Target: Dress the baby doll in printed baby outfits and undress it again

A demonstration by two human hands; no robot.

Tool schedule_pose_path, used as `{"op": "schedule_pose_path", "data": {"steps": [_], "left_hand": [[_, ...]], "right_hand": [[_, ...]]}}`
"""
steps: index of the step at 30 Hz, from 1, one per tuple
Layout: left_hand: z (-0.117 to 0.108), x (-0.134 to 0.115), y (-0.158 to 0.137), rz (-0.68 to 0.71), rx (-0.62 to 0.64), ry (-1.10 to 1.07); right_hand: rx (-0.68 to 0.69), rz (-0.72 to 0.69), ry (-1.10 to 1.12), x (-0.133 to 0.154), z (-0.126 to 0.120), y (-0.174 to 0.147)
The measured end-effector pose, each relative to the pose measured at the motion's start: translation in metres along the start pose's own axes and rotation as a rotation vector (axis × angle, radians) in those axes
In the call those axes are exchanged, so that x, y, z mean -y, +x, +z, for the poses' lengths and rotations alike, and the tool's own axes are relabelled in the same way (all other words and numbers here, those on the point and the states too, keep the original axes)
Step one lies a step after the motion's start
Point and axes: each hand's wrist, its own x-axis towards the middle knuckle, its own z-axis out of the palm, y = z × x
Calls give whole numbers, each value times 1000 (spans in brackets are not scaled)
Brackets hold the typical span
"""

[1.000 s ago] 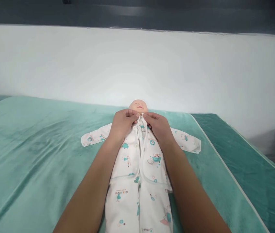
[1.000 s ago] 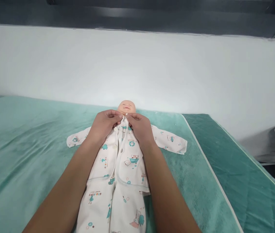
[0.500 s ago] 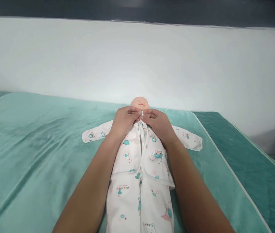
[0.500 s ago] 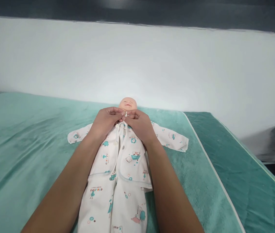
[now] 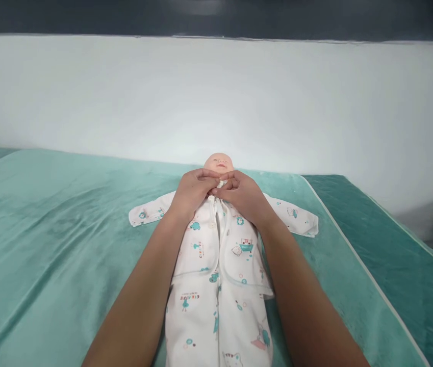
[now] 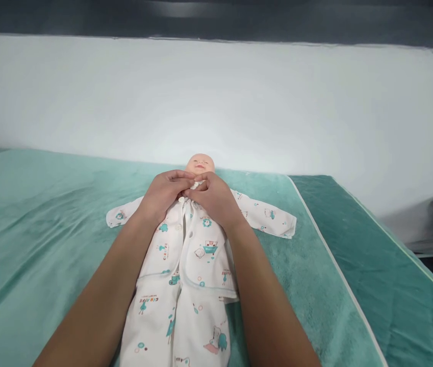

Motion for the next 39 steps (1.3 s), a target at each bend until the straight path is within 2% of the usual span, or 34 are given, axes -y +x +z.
{"op": "schedule_pose_path", "data": {"steps": [6, 13, 17, 20, 25, 28, 34, 39], "left_hand": [[-2, -1, -1, 17, 10, 20], [-2, -4, -4, 114, -3, 346], [-5, -6, -7, 102, -28, 490], [-6, -6, -10, 135, -13, 483], [-5, -6, -17, 165, -4, 454], [-3, -6, -20, 194, -3, 497], [0, -2, -31, 305, 49, 843], [0, 3, -36, 304, 58, 1016]], "right_hand": [[11, -12, 5, 3, -2, -3], [52, -11, -100, 9, -5, -11], [25, -17, -296, 16, -6, -19], [17, -1, -483, 24, -7, -28], [90, 19, -818, 45, -7, -50], [104, 8, -935, 52, -3, -61], [85, -51, -857, 37, 1, -68], [-8, -46, -609, 18, 5, -72]]}}
